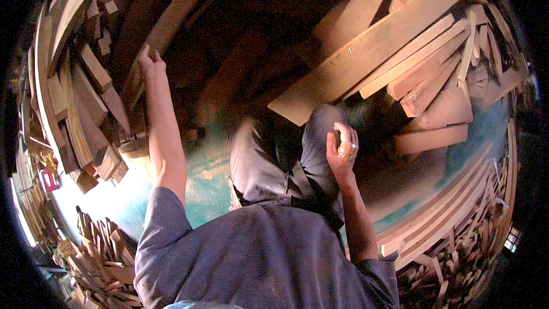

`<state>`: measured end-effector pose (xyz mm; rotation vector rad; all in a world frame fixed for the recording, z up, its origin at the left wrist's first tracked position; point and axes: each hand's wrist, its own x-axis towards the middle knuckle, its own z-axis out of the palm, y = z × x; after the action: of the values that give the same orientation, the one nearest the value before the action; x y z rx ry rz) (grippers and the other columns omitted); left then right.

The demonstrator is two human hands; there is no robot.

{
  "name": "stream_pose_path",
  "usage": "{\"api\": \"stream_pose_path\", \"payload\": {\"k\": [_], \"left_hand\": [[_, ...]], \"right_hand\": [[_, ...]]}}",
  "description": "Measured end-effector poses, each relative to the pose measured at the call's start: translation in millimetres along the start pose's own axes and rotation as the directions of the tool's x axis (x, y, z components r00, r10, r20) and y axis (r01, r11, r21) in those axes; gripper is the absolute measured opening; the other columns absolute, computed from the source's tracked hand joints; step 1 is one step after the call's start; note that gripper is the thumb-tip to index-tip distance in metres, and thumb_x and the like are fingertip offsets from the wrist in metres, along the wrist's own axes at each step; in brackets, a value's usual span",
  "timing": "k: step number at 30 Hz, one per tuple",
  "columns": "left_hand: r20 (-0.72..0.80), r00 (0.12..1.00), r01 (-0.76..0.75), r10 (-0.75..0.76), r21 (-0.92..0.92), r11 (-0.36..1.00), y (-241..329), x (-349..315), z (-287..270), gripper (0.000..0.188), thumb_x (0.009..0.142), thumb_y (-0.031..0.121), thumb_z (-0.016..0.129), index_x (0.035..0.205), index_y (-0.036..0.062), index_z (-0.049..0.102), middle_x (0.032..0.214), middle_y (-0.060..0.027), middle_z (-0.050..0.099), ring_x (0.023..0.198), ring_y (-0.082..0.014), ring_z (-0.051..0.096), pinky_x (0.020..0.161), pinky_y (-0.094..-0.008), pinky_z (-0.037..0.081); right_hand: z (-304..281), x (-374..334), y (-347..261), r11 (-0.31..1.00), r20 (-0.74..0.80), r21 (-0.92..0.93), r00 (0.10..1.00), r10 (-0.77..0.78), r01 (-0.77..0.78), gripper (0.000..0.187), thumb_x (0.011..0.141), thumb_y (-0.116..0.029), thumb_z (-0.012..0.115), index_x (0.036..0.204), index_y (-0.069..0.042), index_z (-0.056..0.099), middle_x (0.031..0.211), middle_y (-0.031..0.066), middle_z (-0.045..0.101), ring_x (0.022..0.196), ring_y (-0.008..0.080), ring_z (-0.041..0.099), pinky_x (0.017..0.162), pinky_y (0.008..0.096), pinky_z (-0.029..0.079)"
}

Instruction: The person sorts through a pile of wood planks by hand, picking up and setting aside individual pieces of wood, then stands up to rub their hands before returning to move more wood planks from the pile.

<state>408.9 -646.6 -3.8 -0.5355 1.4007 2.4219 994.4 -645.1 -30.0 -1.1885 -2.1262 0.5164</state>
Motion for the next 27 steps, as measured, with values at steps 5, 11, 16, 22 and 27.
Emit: {"api": "stream_pose_path", "payload": {"k": [5,11,16,22,27], "left_hand": [[-0.028,0.989,-0.137,0.143,0.157,0.978,29.4,68.0,41.0,0.067,0.087,0.01,0.072,0.146,-0.0082,0.045,0.155,-0.0194,0.045,0.136,-0.0323,0.05,0.115,-0.0394,0.042],[0.049,0.995,-0.097,0.087,0.27,0.958,51.5,95.8,75.5,0.062,0.099,0.013,0.059,0.155,-0.0001,0.037,0.165,-0.0163,0.03,0.148,-0.0318,0.035,0.124,-0.049,0.024],[0.112,0.992,-0.082,0.057,0.238,0.968,47.5,68.1,55.4,0.064,0.102,0.007,0.058,0.161,0.0108,0.033,0.17,-0.0133,0.021,0.155,-0.0325,0.024,0.125,-0.0478,0.031],[0.028,0.993,-0.119,0.118,0.034,0.992,32.9,60.4,29.6,0.048,0.096,0.006,0.066,0.14,-0.0031,0.048,0.142,-0.0182,0.042,0.128,-0.0282,0.047,0.107,-0.0419,0.055],[0.176,0.978,-0.098,0.108,-0.062,0.993,33.8,83.7,4.7,0.047,0.097,0.005,0.064,0.14,-0.0058,0.046,0.127,-0.0163,0.051,0.115,-0.0296,0.056,0.099,-0.0426,0.059]], "right_hand": [[1.3,-1.5,0.0,1.0,0.046,0.011,0.999,0.02,-0.02,0.024,0.094,-0.013,0.069,0.115,0.0,0.065,0.105,0.0183,0.068,0.096,0.0375,0.064,0.084,0.0469,0.051],[6.3,-1.3,11.5,1.0,0.072,-0.014,0.997,0.009,-0.008,0.025,0.097,-0.018,0.066,0.116,-0.002,0.062,0.104,0.0174,0.066,0.094,0.0379,0.062,0.084,0.0483,0.05],[0.3,1.0,4.3,0.998,0.096,-0.029,0.994,0.05,-0.047,0.023,0.096,-0.012,0.065,0.116,0.0,0.063,0.105,0.0163,0.067,0.095,0.0342,0.063,0.085,0.0428,0.052],[-1.1,-1.1,9.9,0.999,0.069,-0.024,0.997,0.045,-0.044,0.026,0.095,-0.011,0.066,0.119,0.0,0.064,0.105,0.0155,0.067,0.096,0.0315,0.063,0.085,0.0423,0.052],[2.3,-1.6,7.9,0.996,0.064,0.034,0.994,0.084,-0.087,0.025,0.094,-0.004,0.065,0.119,0.0,0.064,0.106,0.0154,0.067,0.098,0.0306,0.064,0.086,0.0404,0.053]]}}
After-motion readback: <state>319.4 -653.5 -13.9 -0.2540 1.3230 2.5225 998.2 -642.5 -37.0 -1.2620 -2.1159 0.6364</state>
